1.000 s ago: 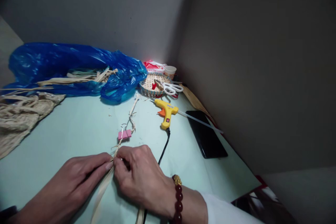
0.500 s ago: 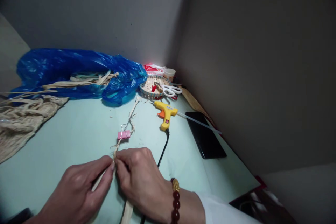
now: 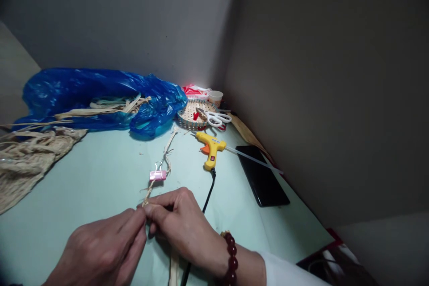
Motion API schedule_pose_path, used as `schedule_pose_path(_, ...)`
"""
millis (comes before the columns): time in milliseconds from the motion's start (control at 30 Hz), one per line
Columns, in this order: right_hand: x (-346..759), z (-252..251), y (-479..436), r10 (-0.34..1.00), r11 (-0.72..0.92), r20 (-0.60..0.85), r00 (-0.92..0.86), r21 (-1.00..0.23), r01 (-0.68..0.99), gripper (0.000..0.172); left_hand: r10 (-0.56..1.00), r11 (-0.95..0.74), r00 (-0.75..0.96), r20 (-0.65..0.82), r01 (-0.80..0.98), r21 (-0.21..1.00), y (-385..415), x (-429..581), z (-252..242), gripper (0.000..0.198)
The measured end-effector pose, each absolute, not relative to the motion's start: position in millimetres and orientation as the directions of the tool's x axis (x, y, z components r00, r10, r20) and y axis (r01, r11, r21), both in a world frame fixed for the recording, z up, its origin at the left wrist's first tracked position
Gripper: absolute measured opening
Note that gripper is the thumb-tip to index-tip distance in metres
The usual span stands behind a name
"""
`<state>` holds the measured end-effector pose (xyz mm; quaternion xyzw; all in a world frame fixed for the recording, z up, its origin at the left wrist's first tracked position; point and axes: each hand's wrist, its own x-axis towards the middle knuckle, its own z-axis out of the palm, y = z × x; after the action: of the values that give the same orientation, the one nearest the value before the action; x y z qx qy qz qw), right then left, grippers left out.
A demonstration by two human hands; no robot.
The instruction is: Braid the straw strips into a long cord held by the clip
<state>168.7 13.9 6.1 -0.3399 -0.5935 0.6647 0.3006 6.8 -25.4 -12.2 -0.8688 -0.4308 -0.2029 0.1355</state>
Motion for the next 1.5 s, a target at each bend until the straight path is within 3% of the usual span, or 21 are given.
schedule_pose_path(200,168,3,12,0.8,-0.229,-0.148,-0.582,-0.971,-0.067,0.035,0.594,-0.639,0.649,0.475,0.74,-0.211,-28,10,-22,0.018)
schedule_pose_path(367,168,4,13,0.802,-0.288,-0.174,-0.571,-0.951,-0.115,0.028,0.535,-0.536,0.664,0.523,0.745,-0.396,-34,16,-30,0.029)
schedule_pose_path(433,168,4,13,0.811,-0.287,-0.181,-0.557,-0.952,-0.109,0.029,0.497,-0.548,0.673,0.547,0.733,-0.404,-37,16,-30,0.027)
schedule_pose_path(500,169,4,13,0.813,-0.277,-0.168,-0.558,-0.954,-0.117,0.031,0.482,-0.632,0.662,0.574,0.717,-0.295,-38,12,-24,0.021)
schedule_pose_path(533,171,4,13,0.813,-0.276,-0.167,-0.558,-0.954,-0.117,0.031,0.507,-0.677,0.626,0.593,0.715,-0.175,-38,9,-19,0.019)
schedule_pose_path(600,173,5,13,0.81,-0.278,-0.184,-0.557,-0.957,-0.088,0.032,0.662,-0.677,0.476,0.579,0.712,0.188,-33,2,-5,0.019)
schedule_pose_path(633,175,6,12,0.81,-0.275,-0.194,-0.554,-0.959,-0.067,0.032,0.78,-0.582,0.345,0.522,0.706,0.403,-29,-1,2,0.023)
schedule_pose_path(700,177,6,13,0.811,-0.256,-0.189,-0.554,-0.966,-0.045,0.034,0.969,-0.247,0.145,0.2,0.618,0.746,-18,-5,13,0.019)
schedule_pose_path(767,178,6,13,0.801,-0.215,-0.138,-0.583,-0.974,-0.065,0.036,0.945,0.054,0.282,-0.166,0.367,0.929,-7,-5,17,0.018)
schedule_pose_path(900,179,5,13,0.801,-0.134,-0.095,-0.591,-0.991,-0.022,0.036,0.833,0.366,0.448,-0.326,-0.002,0.931,5,-1,6,0.02)
schedule_pose_path(1067,180,10,8,0.834,0.059,-0.044,-0.55,-0.984,0.169,0.031,0.778,0.54,0.45,-0.438,-0.124,0.832,3,1,-5,0.032)
schedule_pose_path(1233,182,16,2,0.837,0.217,-0.01,-0.546,-0.911,0.349,0.029,0.798,0.504,0.39,-0.459,-0.015,0.864,0,4,-4,0.031)
schedule_pose_path(1400,183,14,0,0.819,0.389,0.027,-0.574,-0.762,0.519,0.017,0.9,0.269,0.281,-0.332,0.241,0.933,-4,6,-2,0.03)
schedule_pose_path(1500,184,13,1,0.79,0.457,0.047,-0.612,-0.71,0.536,0.019,0.913,0.221,0.255,-0.317,0.346,0.912,-5,6,-2,0.028)
